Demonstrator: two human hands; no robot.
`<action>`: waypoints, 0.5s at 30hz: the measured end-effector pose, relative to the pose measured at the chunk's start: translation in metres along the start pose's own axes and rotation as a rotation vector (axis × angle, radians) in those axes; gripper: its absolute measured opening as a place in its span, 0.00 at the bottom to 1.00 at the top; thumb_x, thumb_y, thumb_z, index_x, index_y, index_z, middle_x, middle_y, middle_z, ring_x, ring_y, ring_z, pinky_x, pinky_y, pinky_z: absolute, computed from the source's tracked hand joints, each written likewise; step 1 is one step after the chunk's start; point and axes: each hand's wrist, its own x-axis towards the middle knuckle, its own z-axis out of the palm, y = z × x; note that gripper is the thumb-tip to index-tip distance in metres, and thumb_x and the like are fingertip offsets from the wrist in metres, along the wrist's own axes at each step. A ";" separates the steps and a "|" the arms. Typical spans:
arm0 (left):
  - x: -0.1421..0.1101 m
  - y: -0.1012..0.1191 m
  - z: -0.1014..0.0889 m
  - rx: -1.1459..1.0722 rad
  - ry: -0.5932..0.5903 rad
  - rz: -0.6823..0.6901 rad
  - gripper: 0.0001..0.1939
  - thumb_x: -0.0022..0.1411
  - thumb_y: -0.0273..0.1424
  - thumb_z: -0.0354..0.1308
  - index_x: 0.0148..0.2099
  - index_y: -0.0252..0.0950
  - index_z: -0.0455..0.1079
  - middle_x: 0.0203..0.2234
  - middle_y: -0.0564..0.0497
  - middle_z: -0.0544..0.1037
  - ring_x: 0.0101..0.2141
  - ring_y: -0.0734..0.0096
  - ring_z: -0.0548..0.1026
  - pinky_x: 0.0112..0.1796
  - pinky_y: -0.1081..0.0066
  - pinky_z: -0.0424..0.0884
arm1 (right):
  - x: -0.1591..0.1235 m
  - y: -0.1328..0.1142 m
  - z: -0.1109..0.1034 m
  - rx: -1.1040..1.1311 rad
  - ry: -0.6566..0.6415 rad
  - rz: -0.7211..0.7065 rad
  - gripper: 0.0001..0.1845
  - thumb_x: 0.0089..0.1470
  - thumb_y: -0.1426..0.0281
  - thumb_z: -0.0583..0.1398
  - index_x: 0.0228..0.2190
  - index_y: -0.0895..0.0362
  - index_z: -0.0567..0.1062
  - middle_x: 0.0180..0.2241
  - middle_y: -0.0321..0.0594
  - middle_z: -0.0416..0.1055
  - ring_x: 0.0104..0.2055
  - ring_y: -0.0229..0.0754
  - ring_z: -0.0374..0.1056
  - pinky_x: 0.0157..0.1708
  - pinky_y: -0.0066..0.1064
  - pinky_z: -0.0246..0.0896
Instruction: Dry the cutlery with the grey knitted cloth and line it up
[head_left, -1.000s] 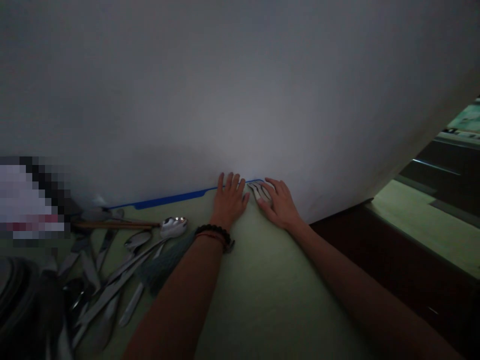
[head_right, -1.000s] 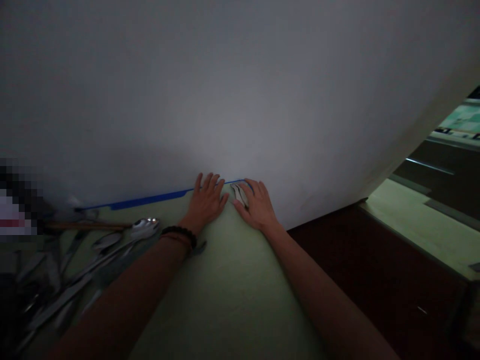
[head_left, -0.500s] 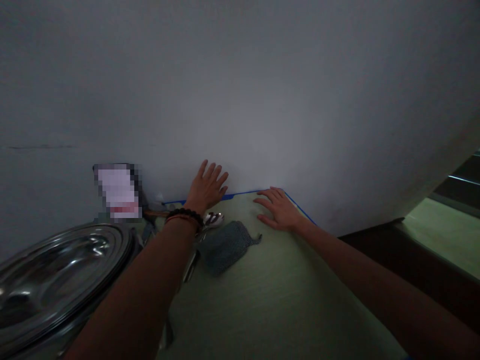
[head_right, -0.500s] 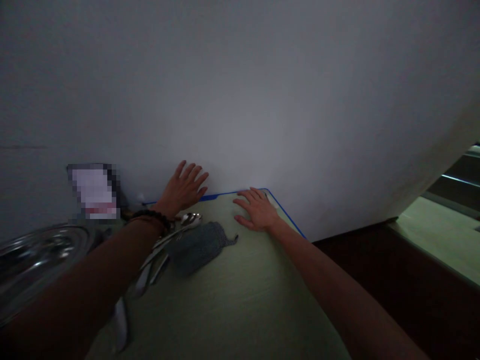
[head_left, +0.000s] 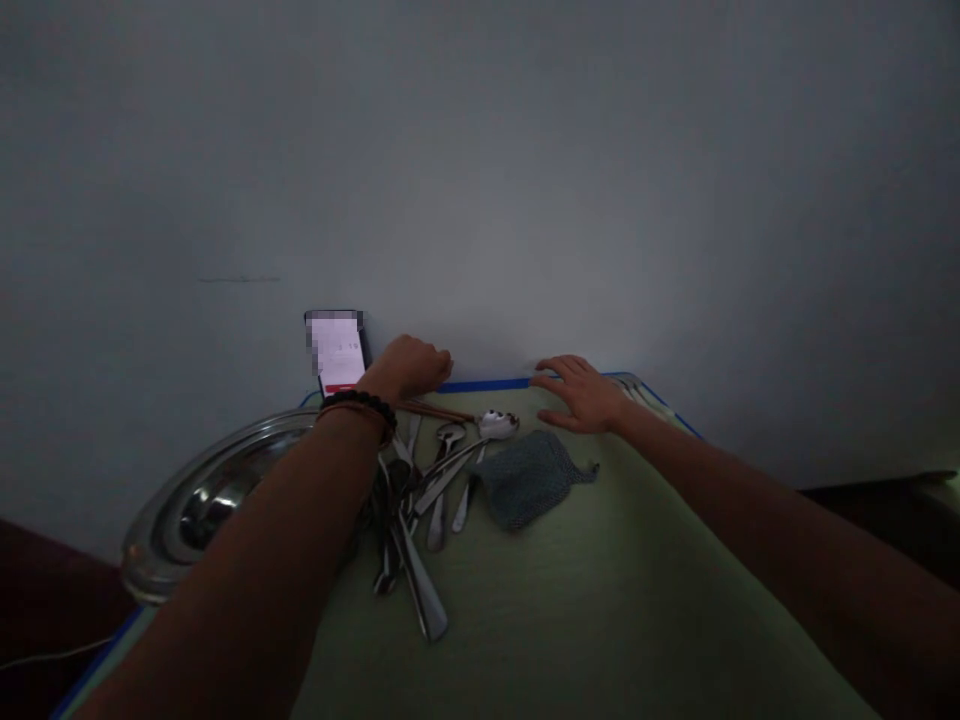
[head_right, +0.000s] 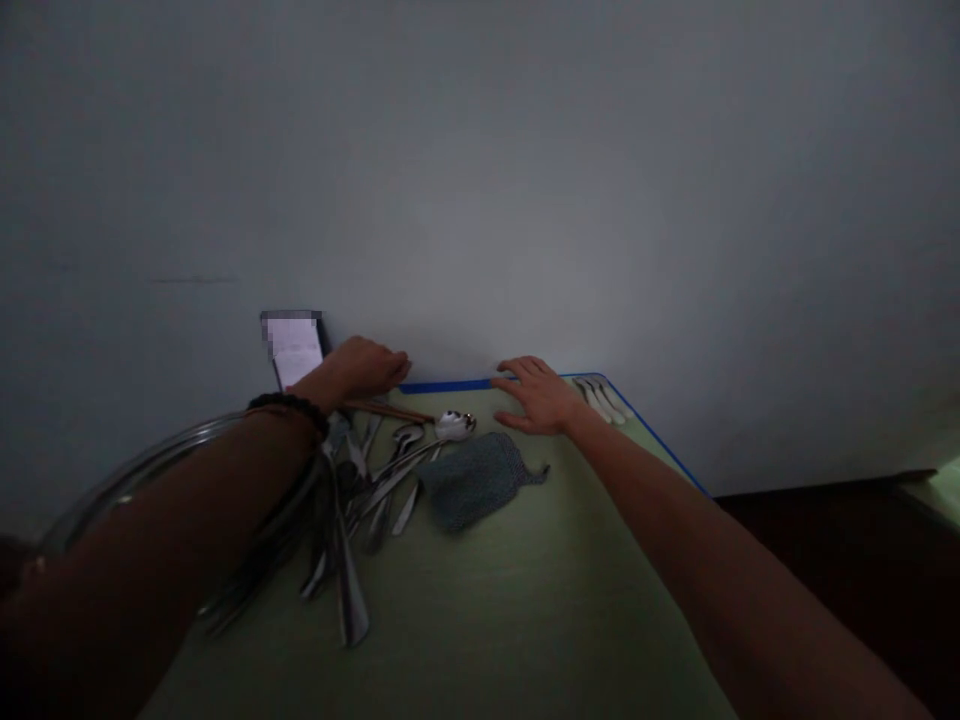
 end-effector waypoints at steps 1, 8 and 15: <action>-0.001 -0.002 0.000 -0.011 -0.023 -0.001 0.18 0.65 0.39 0.45 0.40 0.33 0.72 0.34 0.44 0.78 0.38 0.61 0.74 0.41 0.60 0.64 | 0.004 -0.004 0.001 0.016 -0.004 -0.021 0.30 0.52 0.54 0.55 0.51 0.59 0.67 0.53 0.54 0.62 0.54 0.55 0.56 0.53 0.50 0.50; -0.004 -0.001 -0.013 -0.175 -0.332 0.039 0.14 0.51 0.40 0.57 0.33 0.36 0.77 0.29 0.44 0.80 0.35 0.55 0.75 0.36 0.63 0.65 | 0.018 -0.042 0.000 0.205 0.034 -0.185 0.32 0.51 0.52 0.54 0.52 0.59 0.65 0.52 0.53 0.62 0.54 0.53 0.56 0.53 0.48 0.51; -0.015 0.037 -0.013 -0.407 -0.801 0.112 0.14 0.37 0.44 0.67 0.25 0.40 0.76 0.21 0.54 0.79 0.24 0.67 0.74 0.27 0.72 0.68 | -0.008 -0.055 0.005 0.280 0.017 -0.194 0.35 0.47 0.52 0.58 0.53 0.57 0.63 0.51 0.52 0.61 0.53 0.54 0.57 0.52 0.48 0.53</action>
